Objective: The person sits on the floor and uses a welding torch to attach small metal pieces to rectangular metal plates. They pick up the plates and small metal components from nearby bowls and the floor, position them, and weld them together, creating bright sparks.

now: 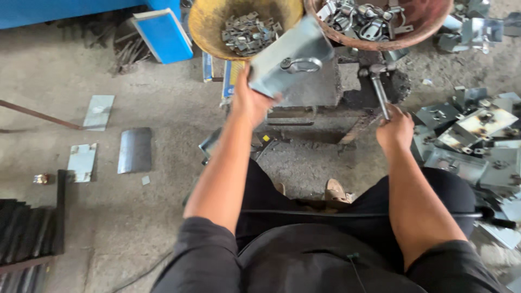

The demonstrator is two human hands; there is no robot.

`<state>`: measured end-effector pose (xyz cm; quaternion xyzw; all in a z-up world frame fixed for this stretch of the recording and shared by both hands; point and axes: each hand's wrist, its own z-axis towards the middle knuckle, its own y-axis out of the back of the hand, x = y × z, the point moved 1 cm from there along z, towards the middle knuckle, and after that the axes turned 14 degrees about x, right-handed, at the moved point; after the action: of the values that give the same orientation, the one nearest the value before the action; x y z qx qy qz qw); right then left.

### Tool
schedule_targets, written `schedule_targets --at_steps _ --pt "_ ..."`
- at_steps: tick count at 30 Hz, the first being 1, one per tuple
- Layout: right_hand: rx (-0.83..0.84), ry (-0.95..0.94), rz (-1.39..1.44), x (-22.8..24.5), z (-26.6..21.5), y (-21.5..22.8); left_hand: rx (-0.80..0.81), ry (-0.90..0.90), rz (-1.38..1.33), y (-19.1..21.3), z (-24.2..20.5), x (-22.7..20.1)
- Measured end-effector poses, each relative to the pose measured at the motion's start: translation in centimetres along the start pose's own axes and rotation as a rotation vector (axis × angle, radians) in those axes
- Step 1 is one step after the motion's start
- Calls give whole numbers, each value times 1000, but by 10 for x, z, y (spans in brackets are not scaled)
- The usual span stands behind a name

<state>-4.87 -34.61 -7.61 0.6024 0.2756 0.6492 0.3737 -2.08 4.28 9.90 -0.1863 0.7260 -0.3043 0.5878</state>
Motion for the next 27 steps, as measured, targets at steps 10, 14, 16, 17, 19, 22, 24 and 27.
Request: schedule_targets --at_steps 10,14,16,17,19,22,24,27 --pt "193 -323 99 19 -4 60 413 -32 -657 -38 -49 104" --pt "159 -172 4 -32 -38 125 414 -44 -693 -43 -49 109" --pt "142 -254 -93 -76 -66 146 435 -57 -688 -43 -49 111" --pt "148 -330 -115 -98 -82 150 427 -60 -682 -42 -48 112" --pt "172 -493 -140 -139 -117 149 385 -46 -662 -38 -43 115" --pt "171 -725 6 -183 -173 138 213 4 -547 -25 -28 120" --pt "28 -770 319 -198 -204 130 7 53 -374 -10 -8 117" --pt "-148 -864 830 -204 -244 118 -70 -128 572 15 23 94"
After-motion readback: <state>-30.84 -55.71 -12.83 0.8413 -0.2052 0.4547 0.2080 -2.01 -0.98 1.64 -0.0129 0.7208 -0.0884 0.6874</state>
